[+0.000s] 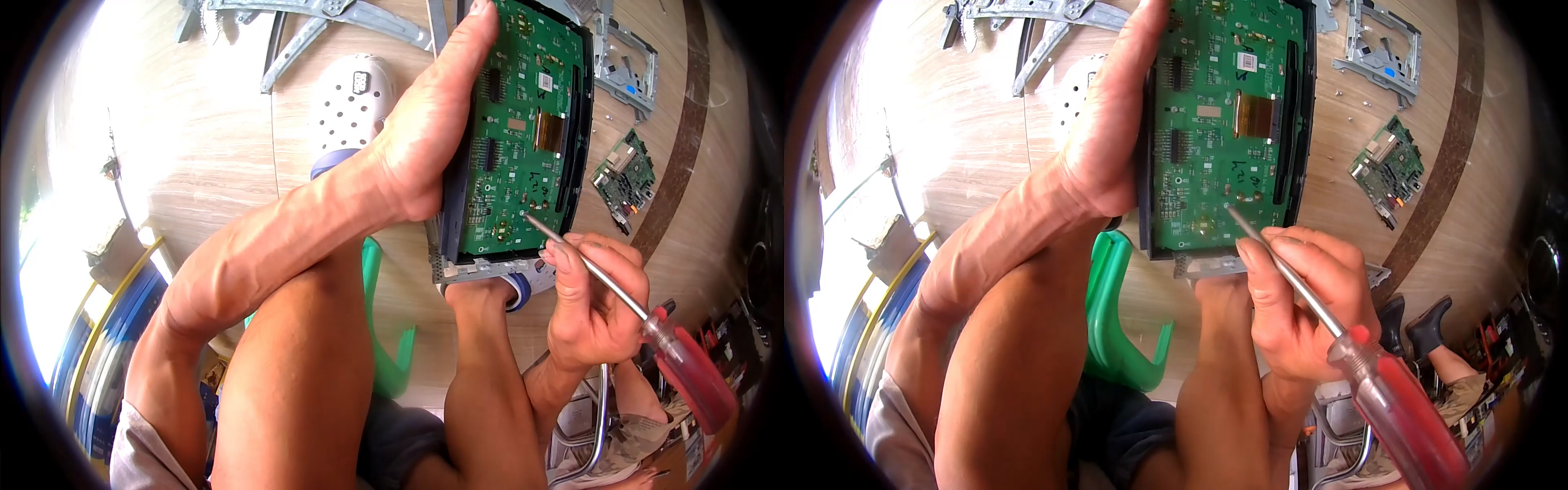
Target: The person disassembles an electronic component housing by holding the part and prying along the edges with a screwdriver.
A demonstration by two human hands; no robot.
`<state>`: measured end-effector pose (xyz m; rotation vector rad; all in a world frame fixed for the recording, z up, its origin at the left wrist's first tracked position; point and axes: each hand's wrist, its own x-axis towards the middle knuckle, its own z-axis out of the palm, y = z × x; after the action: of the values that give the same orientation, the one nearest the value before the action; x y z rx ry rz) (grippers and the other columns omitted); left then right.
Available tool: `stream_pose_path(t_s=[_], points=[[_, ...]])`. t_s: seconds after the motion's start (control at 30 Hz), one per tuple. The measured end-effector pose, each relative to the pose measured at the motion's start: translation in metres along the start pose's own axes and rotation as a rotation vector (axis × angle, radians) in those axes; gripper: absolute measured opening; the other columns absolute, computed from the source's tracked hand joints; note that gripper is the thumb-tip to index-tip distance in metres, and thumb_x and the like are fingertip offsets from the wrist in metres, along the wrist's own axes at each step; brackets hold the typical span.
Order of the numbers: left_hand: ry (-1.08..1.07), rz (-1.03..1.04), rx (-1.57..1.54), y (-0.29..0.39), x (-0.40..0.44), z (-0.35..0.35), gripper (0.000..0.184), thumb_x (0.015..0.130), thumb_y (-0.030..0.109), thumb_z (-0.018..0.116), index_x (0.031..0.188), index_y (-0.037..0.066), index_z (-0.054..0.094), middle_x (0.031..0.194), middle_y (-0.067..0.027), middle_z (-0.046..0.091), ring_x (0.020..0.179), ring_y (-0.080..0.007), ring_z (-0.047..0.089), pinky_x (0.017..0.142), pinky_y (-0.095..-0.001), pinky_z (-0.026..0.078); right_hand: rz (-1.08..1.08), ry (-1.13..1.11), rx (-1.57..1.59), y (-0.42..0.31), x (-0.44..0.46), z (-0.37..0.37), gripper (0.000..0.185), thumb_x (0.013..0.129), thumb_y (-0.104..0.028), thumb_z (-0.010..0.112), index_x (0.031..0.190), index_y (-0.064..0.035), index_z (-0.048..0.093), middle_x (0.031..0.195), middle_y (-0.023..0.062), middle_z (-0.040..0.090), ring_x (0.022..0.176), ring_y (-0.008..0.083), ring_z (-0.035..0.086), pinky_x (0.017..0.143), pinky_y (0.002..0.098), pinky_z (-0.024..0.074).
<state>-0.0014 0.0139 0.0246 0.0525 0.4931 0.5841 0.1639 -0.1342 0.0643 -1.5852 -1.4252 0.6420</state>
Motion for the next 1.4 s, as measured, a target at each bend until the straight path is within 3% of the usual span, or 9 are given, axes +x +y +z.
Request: stream_pose_path(t_s=[0.1,0.2,0.3,0.5,0.7,1.0,1.1,1.4], points=[[0.002,0.004,0.001,-0.001,0.001,0.001,0.074,0.102,0.067,0.027,0.148,0.012,0.044,0.143,-0.0139,0.051,0.131,-0.0303,0.047,0.109,-0.0509,0.040,-0.019,-0.099,-0.003,-0.004,0.005,-0.002,0.021,0.087,0.017,0.068,0.104,0.0096,0.058,0.093,0.0212,0.063,0.069,0.0210,0.065,0.062,0.0289,0.0604],[0.004,0.008,0.001,-0.002,0.001,0.001,0.074,0.102,0.067,0.027,0.148,0.012,0.044,0.143,-0.0139,0.051,0.131,-0.0302,0.047,0.109,-0.0507,0.040,-0.059,-0.090,-0.012,0.000,0.005,-0.003,0.020,0.087,0.014,0.069,0.103,0.0090,0.057,0.093,0.0215,0.063,0.067,0.0197,0.064,0.061,0.0277,0.0587],[0.006,0.013,0.002,-0.002,0.002,0.001,0.074,0.102,0.067,0.027,0.148,0.012,0.045,0.142,-0.0138,0.052,0.130,-0.0301,0.048,0.109,-0.0505,0.040,-0.076,-0.054,-0.068,0.004,0.004,-0.004,0.028,0.083,0.007,0.079,0.106,0.0044,0.062,0.100,0.0213,0.066,0.076,0.0231,0.071,0.059,0.0269,0.0578],[0.014,0.023,0.005,-0.002,-0.002,0.000,0.073,0.102,0.067,0.028,0.147,0.011,0.045,0.141,-0.0137,0.052,0.130,-0.0298,0.048,0.108,-0.0501,0.041,0.063,0.009,0.201,-0.002,-0.002,0.007,0.025,0.090,0.010,0.068,0.113,0.0087,0.059,0.105,0.0267,0.066,0.080,0.0261,0.073,0.069,0.0307,0.0642],[0.023,0.031,0.008,-0.004,0.000,0.000,0.073,0.102,0.067,0.029,0.147,0.011,0.046,0.141,-0.0136,0.053,0.129,-0.0295,0.049,0.107,-0.0497,0.041,0.044,-0.143,0.152,-0.007,0.002,0.001,0.020,0.095,0.009,0.062,0.115,0.0100,0.058,0.103,0.0286,0.067,0.081,0.0261,0.074,0.071,0.0319,0.0650],[0.030,0.041,0.011,-0.004,-0.004,-0.001,0.072,0.102,0.066,0.029,0.146,0.011,0.046,0.140,-0.0135,0.054,0.127,-0.0291,0.050,0.107,-0.0491,0.042,0.061,-0.077,0.059,-0.004,-0.005,0.000,0.024,0.089,0.008,0.072,0.109,0.0055,0.060,0.100,0.0252,0.070,0.082,0.0257,0.075,0.070,0.0316,0.0640],[0.032,0.044,0.012,-0.005,-0.003,-0.001,0.072,0.102,0.066,0.030,0.146,0.011,0.047,0.139,-0.0135,0.054,0.127,-0.0289,0.050,0.106,-0.0489,0.042,-0.048,-0.108,-0.024,0.001,-0.005,0.002,0.024,0.089,0.015,0.066,0.110,0.0094,0.056,0.099,0.0279,0.067,0.077,0.0260,0.073,0.066,0.0317,0.0649],[0.038,0.055,0.013,-0.007,-0.005,-0.001,0.072,0.102,0.066,0.031,0.145,0.011,0.047,0.138,-0.0133,0.055,0.125,-0.0285,0.051,0.105,-0.0483,0.043,0.023,-0.019,0.101,0.002,-0.010,0.006,0.026,0.086,0.016,0.070,0.104,0.0056,0.054,0.091,0.0229,0.065,0.069,0.0208,0.068,0.062,0.0292,0.0611]])
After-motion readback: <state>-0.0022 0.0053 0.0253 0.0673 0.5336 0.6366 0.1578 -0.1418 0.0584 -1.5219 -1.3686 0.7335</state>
